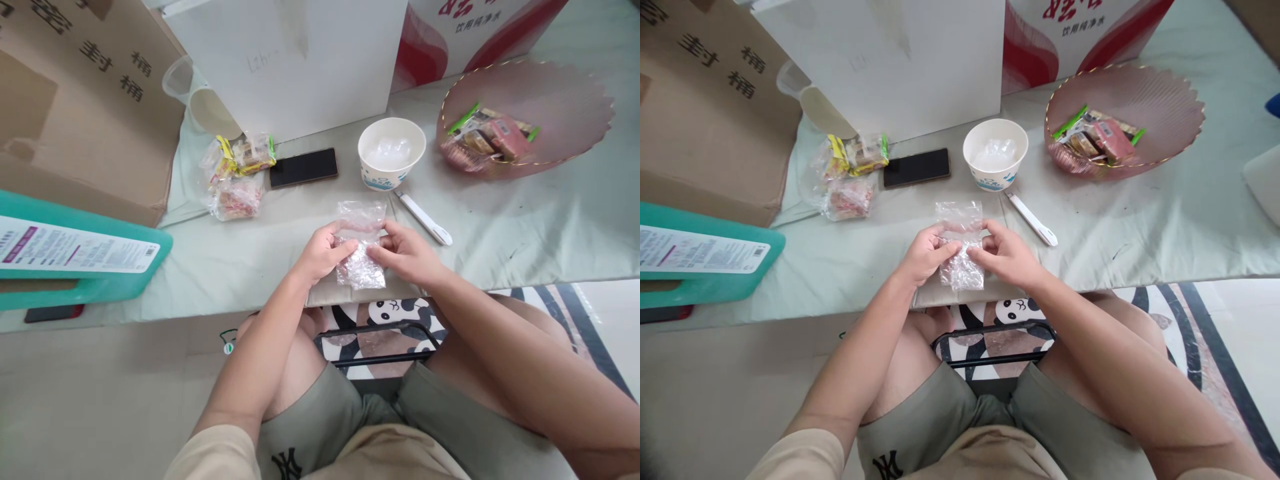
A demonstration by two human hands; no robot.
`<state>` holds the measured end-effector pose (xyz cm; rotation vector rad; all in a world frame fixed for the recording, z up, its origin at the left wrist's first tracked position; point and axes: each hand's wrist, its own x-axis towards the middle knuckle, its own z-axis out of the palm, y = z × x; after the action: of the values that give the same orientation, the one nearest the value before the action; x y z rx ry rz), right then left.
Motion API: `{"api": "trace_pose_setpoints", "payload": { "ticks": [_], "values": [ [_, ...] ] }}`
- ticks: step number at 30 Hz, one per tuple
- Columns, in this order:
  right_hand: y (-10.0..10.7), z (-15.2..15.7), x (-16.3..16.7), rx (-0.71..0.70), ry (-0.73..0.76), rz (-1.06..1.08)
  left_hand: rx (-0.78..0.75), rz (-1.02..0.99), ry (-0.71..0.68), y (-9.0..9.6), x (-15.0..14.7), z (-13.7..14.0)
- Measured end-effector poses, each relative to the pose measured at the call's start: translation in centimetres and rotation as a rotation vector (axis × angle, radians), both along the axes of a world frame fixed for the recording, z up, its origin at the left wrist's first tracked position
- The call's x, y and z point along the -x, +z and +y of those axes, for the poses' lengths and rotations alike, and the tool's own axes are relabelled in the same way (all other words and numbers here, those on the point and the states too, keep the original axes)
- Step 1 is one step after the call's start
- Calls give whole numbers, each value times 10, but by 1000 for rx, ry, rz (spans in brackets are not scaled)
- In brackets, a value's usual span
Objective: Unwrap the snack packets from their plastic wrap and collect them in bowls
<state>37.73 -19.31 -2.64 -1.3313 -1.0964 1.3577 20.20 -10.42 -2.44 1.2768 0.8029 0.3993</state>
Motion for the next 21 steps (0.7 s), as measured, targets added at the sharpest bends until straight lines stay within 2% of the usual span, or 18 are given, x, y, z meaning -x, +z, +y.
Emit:
{"api": "trace_pose_setpoints", "payload": {
  "ticks": [7,10,12,14,16,18,21],
  "values": [
    [-2,2,-2,-46,-4,47,100,-132,83,-4,-2,2],
    [0,3,-2,-102,-75,3,151,-177,97,-2,-4,4],
    [1,3,-3,-85,-135,-23,156,-176,96,-1,-4,5],
    [2,3,-3,-16,-165,11,103,-164,109,-2,-4,6],
    [2,3,-3,44,-159,74,-22,-132,141,-3,-4,6],
    [2,4,-2,36,-153,79,-147,-78,159,-5,-4,4],
    [1,4,1,-20,-193,50,-194,-58,128,-7,-4,2]
  ]
}}
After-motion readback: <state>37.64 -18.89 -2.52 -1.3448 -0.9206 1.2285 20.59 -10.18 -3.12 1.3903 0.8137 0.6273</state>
